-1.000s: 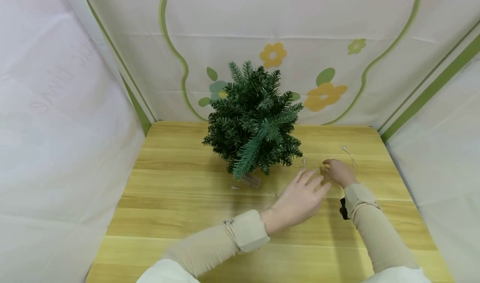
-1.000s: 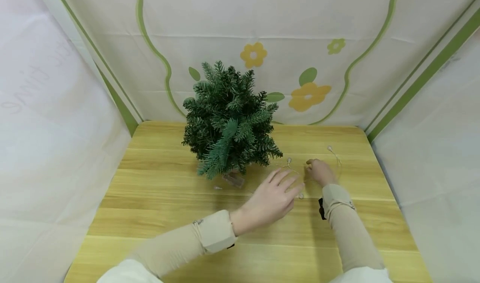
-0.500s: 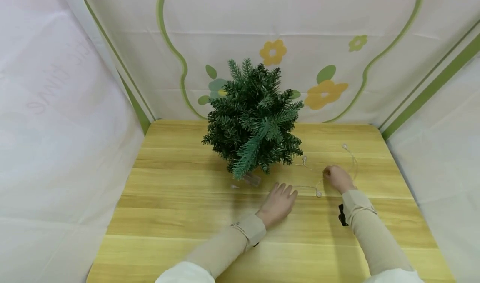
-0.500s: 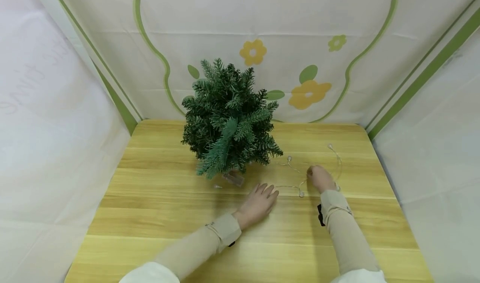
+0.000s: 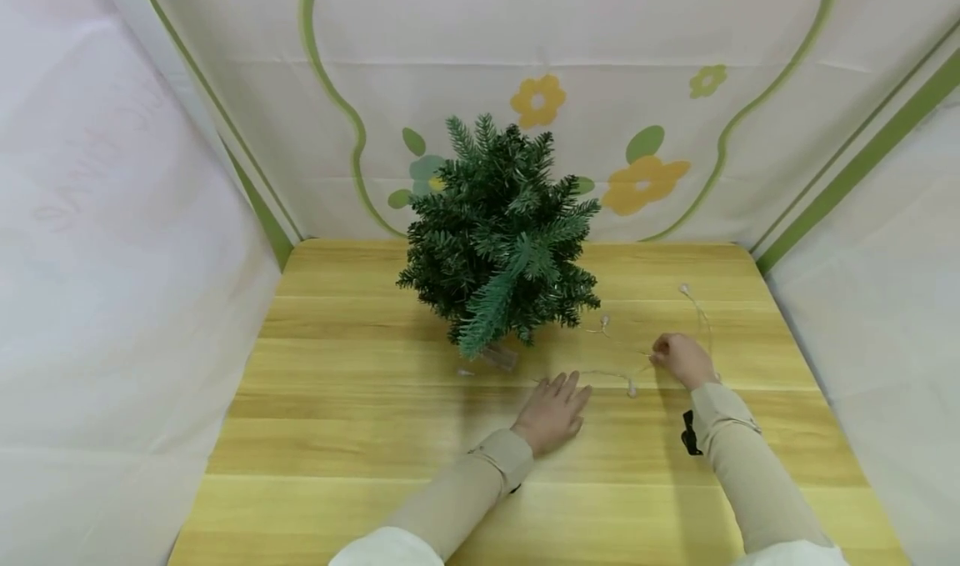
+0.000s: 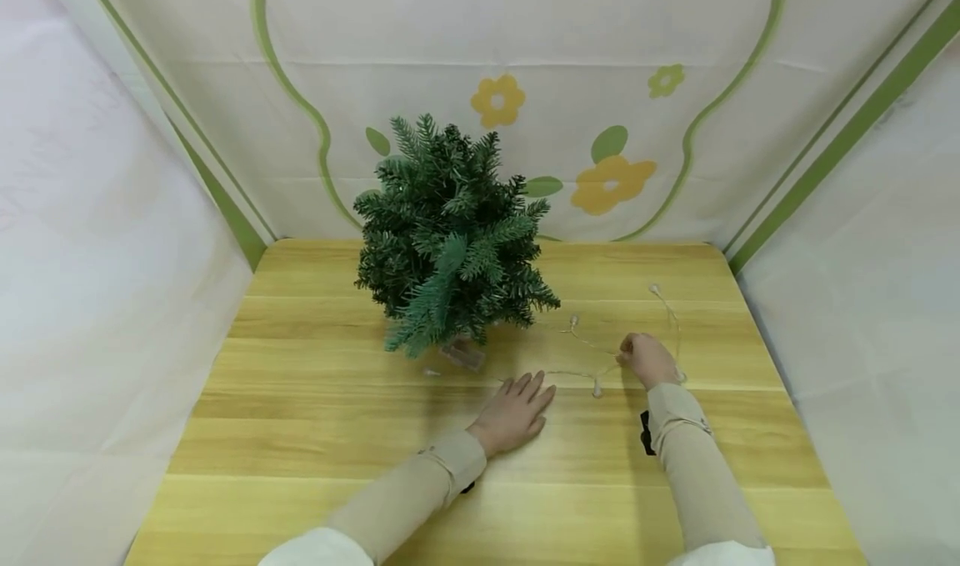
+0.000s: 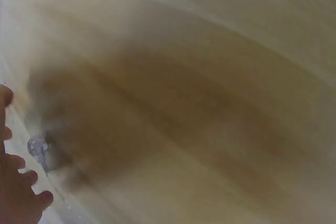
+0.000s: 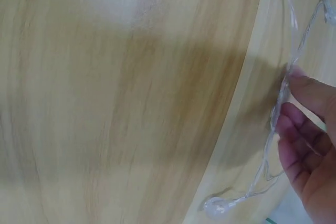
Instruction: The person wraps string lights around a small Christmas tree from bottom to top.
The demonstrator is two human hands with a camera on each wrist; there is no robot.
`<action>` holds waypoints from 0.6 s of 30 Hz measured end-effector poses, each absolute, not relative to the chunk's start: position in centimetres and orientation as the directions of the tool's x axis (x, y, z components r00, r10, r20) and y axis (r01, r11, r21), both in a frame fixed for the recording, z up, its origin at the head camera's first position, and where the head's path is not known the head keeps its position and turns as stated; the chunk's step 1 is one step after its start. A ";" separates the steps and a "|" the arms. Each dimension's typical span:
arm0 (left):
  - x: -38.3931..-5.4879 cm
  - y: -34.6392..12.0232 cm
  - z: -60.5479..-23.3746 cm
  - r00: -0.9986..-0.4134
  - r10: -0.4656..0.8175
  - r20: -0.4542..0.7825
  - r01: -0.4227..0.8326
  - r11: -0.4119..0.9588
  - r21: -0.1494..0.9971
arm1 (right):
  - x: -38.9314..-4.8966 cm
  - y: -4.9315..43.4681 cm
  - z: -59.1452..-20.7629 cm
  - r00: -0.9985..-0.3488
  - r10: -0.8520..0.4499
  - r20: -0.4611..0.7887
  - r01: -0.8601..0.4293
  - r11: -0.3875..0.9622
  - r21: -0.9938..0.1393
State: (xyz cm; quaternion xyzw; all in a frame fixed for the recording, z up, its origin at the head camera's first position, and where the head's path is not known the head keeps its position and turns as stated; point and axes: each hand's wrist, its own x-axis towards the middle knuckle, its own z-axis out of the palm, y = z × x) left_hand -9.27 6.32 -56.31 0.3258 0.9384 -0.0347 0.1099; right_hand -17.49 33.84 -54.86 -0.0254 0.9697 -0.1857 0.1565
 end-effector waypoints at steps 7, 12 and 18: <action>-9.1 5.9 -57.2 -0.744 0.589 -0.315 0.588 0.802 0.109 | -16.8 33.8 -55.1 -0.961 -0.137 -0.242 -0.040 0.930 -0.366; -9.3 5.7 -57.0 -0.739 0.593 -0.320 0.580 0.801 0.147 | -16.2 33.6 -55.0 -0.969 -0.176 -0.175 -0.105 0.930 -0.353; -9.7 6.2 -56.1 -0.742 0.625 -0.243 0.597 0.781 0.185 | -16.0 33.7 -53.9 -0.970 -0.167 -0.178 -0.061 0.873 -0.484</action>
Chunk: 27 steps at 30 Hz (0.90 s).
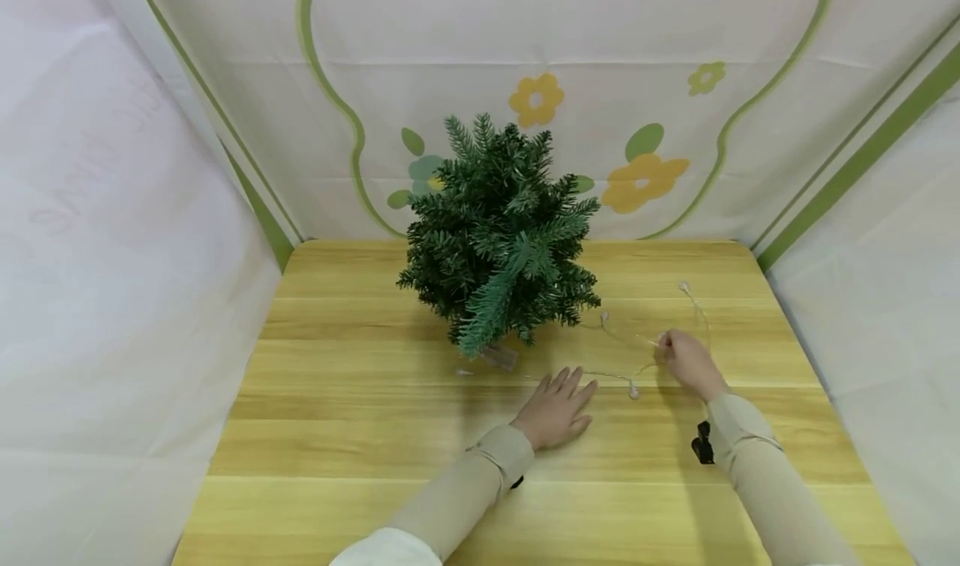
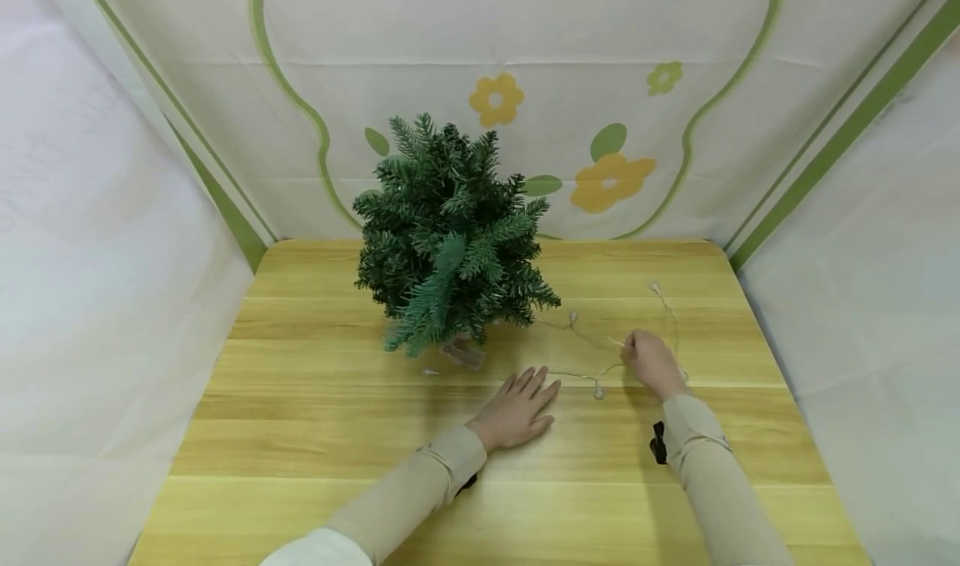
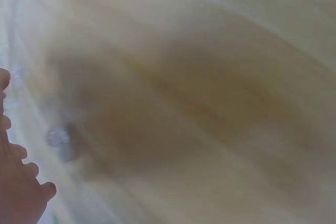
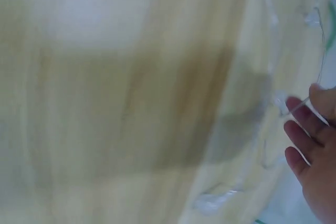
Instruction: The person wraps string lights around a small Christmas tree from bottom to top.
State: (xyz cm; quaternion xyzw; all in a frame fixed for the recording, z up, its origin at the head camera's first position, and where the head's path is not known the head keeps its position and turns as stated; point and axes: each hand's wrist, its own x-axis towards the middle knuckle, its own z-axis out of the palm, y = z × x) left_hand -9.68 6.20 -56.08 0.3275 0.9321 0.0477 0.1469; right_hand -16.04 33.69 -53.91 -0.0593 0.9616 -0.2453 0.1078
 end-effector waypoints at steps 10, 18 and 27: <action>-10.6 6.6 -51.2 -0.765 0.632 -0.124 0.612 0.774 0.164 | -15.6 32.6 -49.1 -0.967 -0.182 -0.175 -0.021 0.749 -0.663; -11.5 6.3 -49.0 -0.802 0.597 -0.015 0.587 0.793 0.164 | -15.8 30.5 -46.6 -0.957 -0.229 -0.176 -0.041 0.711 -0.702; -11.3 6.4 -48.2 -0.755 0.623 0.203 0.652 0.747 0.132 | -15.6 28.6 -45.1 -0.778 -0.490 -0.394 0.085 0.539 -0.838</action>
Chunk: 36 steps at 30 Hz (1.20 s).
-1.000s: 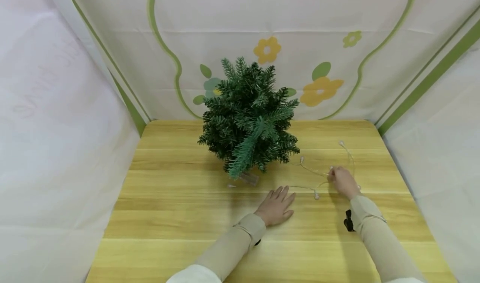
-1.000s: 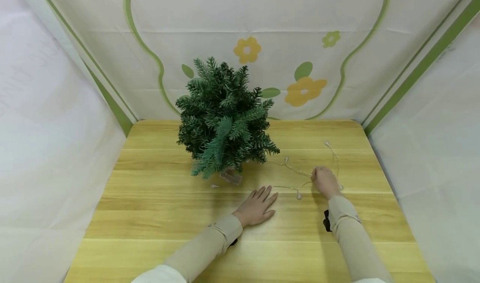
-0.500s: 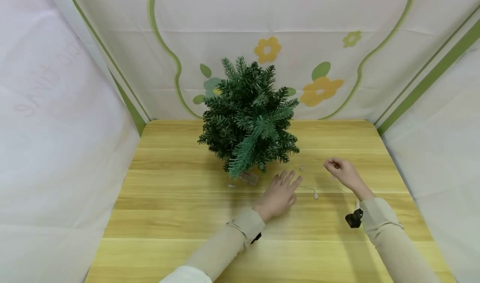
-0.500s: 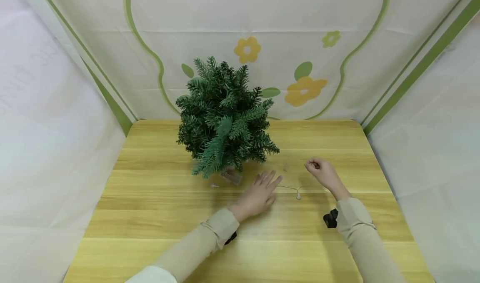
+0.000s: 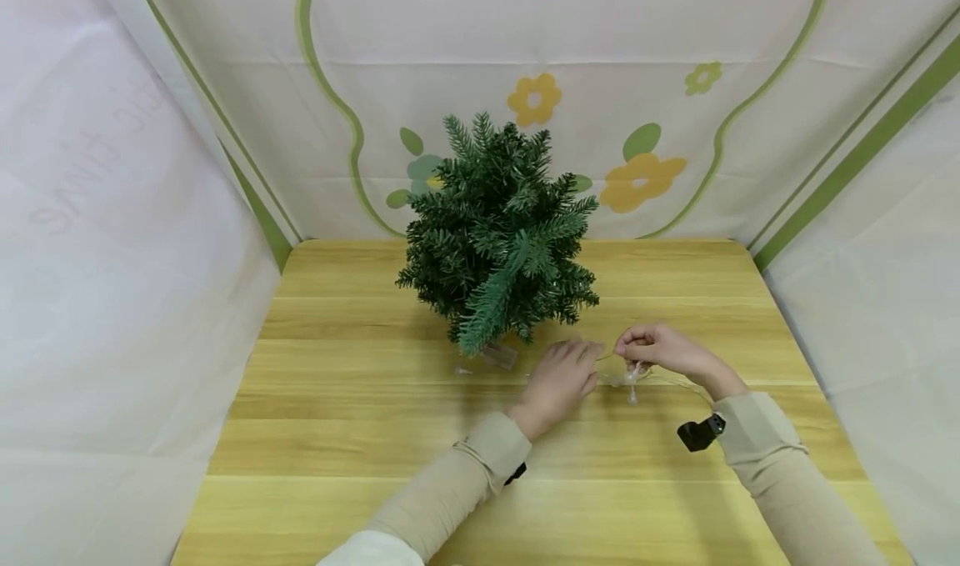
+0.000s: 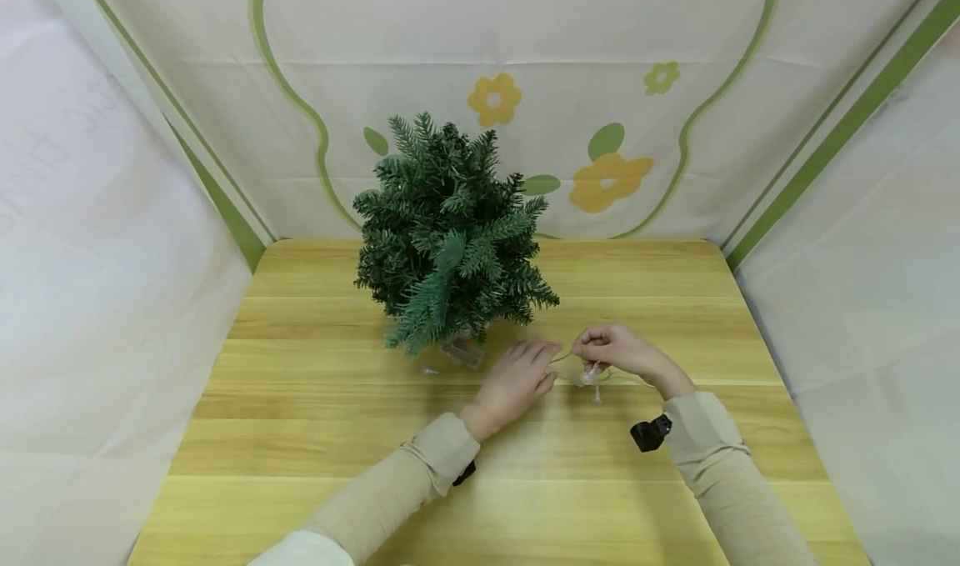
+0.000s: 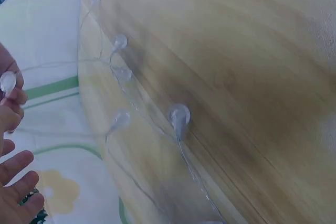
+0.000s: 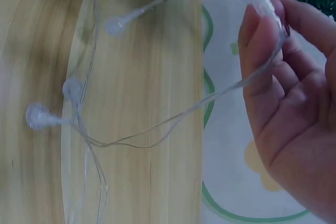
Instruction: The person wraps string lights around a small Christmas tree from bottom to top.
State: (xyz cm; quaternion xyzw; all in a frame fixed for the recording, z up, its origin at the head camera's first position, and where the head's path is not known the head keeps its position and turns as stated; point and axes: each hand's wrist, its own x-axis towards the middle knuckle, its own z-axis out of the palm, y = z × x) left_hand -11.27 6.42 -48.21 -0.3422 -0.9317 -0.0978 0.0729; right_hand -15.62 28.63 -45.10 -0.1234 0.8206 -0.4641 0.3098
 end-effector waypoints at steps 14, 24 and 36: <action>-10.5 6.3 -47.7 -0.750 0.589 0.302 0.638 0.764 0.093 | -15.2 29.0 -44.7 -0.604 -0.656 -0.452 0.132 0.477 -0.869; -10.8 4.3 -47.5 -0.790 0.563 0.241 0.605 0.780 0.160 | -15.4 32.0 -42.7 -0.560 -0.602 -0.569 0.118 0.622 -0.774; -10.8 2.3 -48.2 -0.732 0.518 0.444 0.628 0.766 0.142 | -16.0 34.5 -38.1 -0.627 -0.676 -0.386 -0.002 0.497 -0.868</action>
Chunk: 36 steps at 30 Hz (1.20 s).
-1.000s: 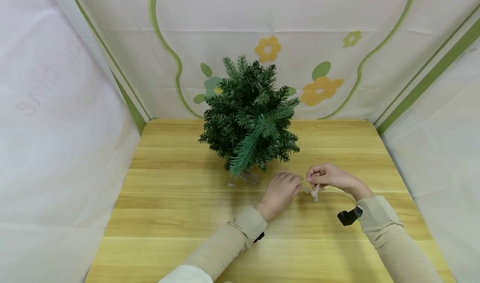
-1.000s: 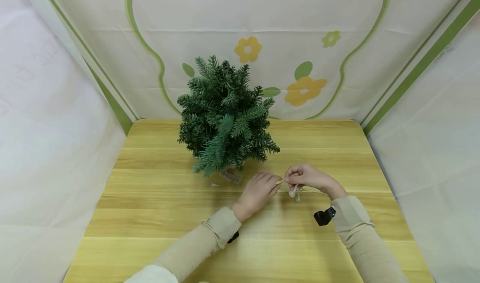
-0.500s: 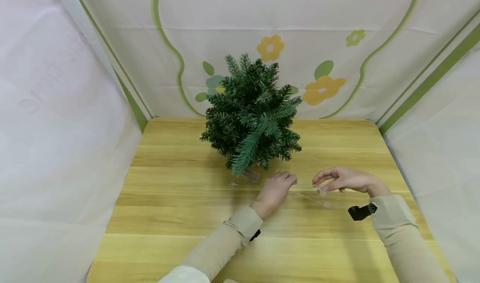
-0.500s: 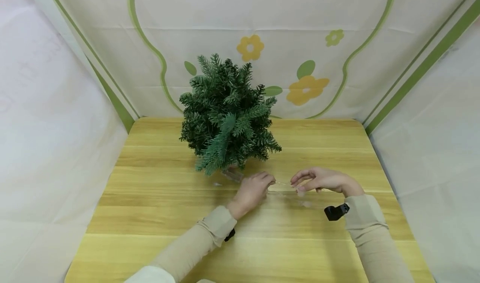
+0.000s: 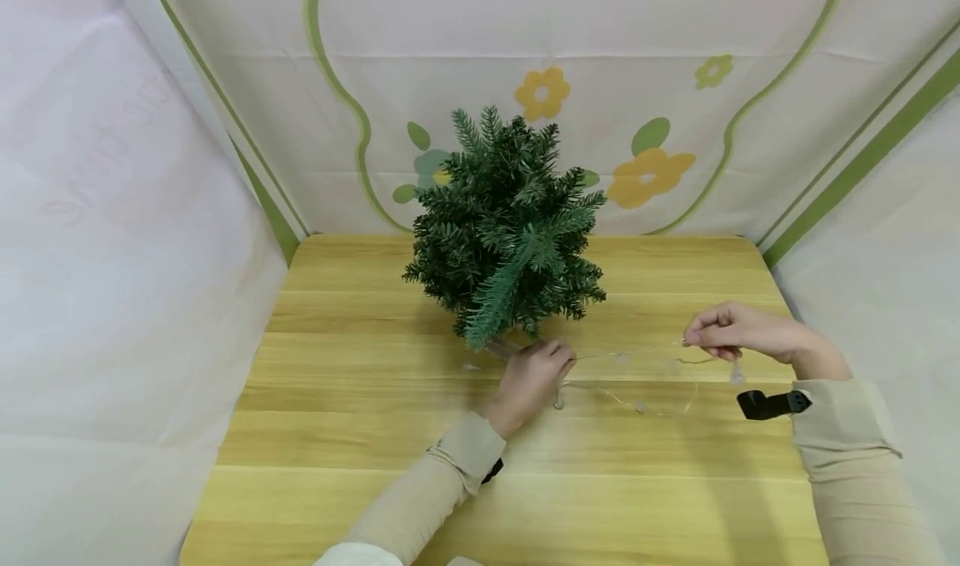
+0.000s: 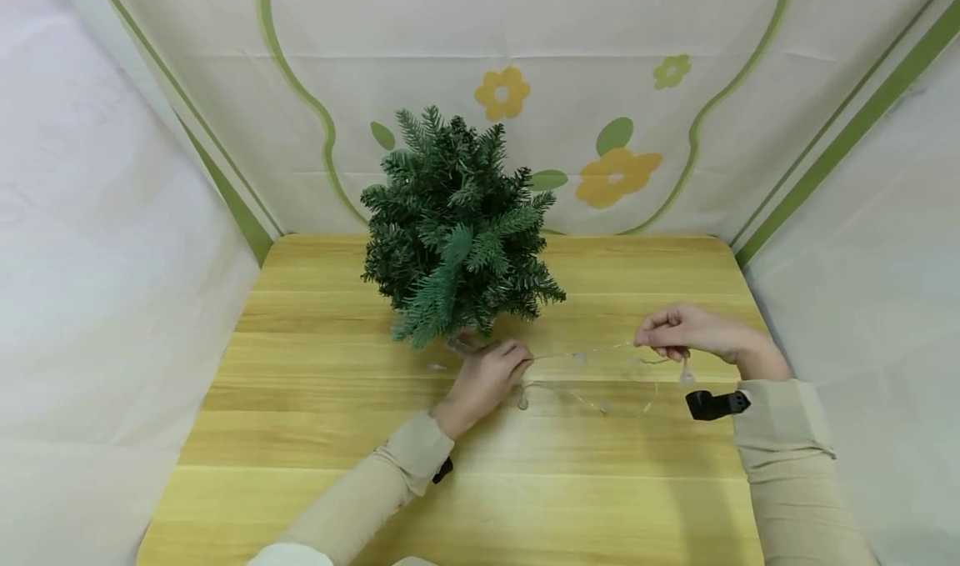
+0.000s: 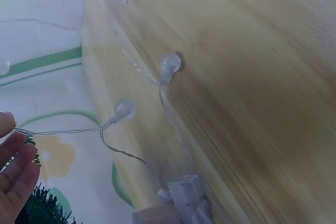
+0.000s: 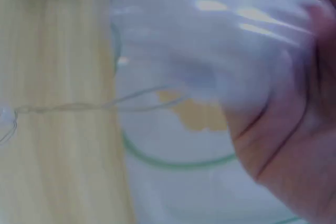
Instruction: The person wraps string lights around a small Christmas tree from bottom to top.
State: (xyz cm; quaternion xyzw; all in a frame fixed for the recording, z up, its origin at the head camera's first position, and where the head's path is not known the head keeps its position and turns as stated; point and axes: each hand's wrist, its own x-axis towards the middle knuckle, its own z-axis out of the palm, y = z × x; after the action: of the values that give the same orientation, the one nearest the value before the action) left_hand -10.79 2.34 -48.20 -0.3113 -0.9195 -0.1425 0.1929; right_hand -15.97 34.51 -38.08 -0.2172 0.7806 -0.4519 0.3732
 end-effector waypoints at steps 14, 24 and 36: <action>-9.5 3.7 -44.4 -0.752 0.541 0.378 0.640 0.737 0.218 | -15.1 28.7 -34.3 -0.699 -0.675 -0.236 -0.123 0.439 -0.890; -8.4 4.5 -41.0 -0.615 0.511 0.600 0.723 0.670 0.171 | -14.7 26.4 -33.8 -0.620 -0.755 -0.212 -0.127 0.364 -0.923; -7.9 2.6 -38.0 -0.542 0.546 0.639 0.690 0.723 -0.032 | -14.6 27.2 -35.3 -0.372 -0.925 -0.079 -0.297 0.199 -0.934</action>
State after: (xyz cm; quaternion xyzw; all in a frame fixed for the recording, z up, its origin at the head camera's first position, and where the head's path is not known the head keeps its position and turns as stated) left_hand -7.94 2.57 -38.00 -0.3548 -0.8710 -0.1123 0.3209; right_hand -14.64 27.24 -35.27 -0.4410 0.6929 -0.4537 0.3457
